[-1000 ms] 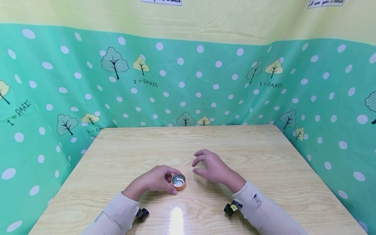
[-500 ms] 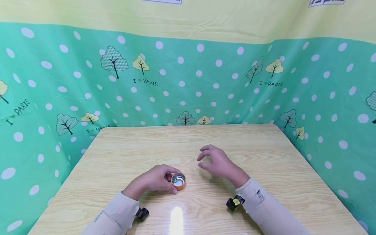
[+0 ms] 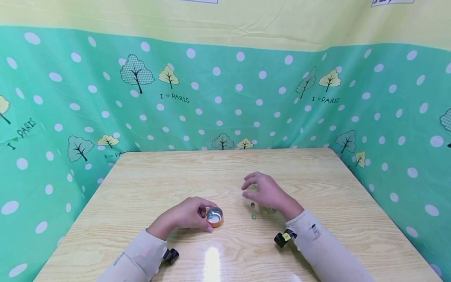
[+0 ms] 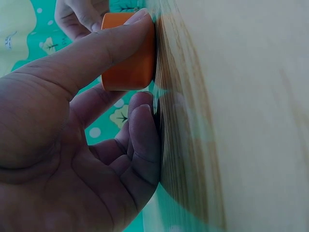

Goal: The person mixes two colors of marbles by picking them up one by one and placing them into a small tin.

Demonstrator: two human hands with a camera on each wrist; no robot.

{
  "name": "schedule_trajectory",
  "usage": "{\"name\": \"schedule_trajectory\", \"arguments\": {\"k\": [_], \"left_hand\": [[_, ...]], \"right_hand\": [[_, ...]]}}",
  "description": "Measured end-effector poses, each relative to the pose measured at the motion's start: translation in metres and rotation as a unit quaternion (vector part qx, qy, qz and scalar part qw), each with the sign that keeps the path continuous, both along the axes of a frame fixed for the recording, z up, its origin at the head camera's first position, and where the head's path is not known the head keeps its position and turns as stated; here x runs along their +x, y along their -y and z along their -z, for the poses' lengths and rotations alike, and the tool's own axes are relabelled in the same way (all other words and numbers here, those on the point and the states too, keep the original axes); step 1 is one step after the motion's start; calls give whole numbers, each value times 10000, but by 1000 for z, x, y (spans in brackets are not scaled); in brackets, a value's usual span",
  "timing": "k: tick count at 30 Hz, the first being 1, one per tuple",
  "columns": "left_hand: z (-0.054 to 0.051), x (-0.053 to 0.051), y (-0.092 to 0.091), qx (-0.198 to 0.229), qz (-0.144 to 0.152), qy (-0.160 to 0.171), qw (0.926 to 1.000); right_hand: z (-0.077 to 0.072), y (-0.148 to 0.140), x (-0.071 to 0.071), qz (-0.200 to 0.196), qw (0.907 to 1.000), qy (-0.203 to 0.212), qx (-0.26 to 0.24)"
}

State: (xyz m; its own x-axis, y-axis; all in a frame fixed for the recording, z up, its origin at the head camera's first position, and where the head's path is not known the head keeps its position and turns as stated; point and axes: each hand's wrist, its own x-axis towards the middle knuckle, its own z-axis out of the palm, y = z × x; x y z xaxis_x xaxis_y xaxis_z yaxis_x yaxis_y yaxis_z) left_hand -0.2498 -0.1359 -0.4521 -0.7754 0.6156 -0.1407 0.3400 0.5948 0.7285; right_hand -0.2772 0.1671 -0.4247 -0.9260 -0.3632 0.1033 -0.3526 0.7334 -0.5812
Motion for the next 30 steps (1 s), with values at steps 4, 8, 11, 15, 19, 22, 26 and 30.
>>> {"name": "schedule_trajectory", "arguments": {"k": [4, 8, 11, 15, 19, 22, 26, 30], "left_hand": [[1, 0, 0, 27, 22, -20, 10000], [2, -1, 0, 42, 18, -2, 10000], [3, 0, 0, 19, -37, 29, 10000], [3, 0, 0, 1, -82, 47, 10000], [2, 1, 0, 14, -76, 52, 10000], [1, 1, 0, 18, -65, 46, 10000], [0, 2, 0, 3, -59, 33, 10000], [0, 2, 0, -10, -79, 34, 10000]], "right_hand": [[1, -6, -3, 48, 9999, 117, -47], [2, -11, -6, 83, 9997, 215, -92], [1, -15, -8, 98, 9997, 210, -66], [1, -21, -11, 178, 9997, 174, -21], [2, -26, -15, 252, 9996, 139, -14], [5, -30, -18, 269, 9995, 139, -36], [10, -35, -22, 284, 9995, 126, -25], [11, -38, -24, 291, 9996, 70, 22]]}}
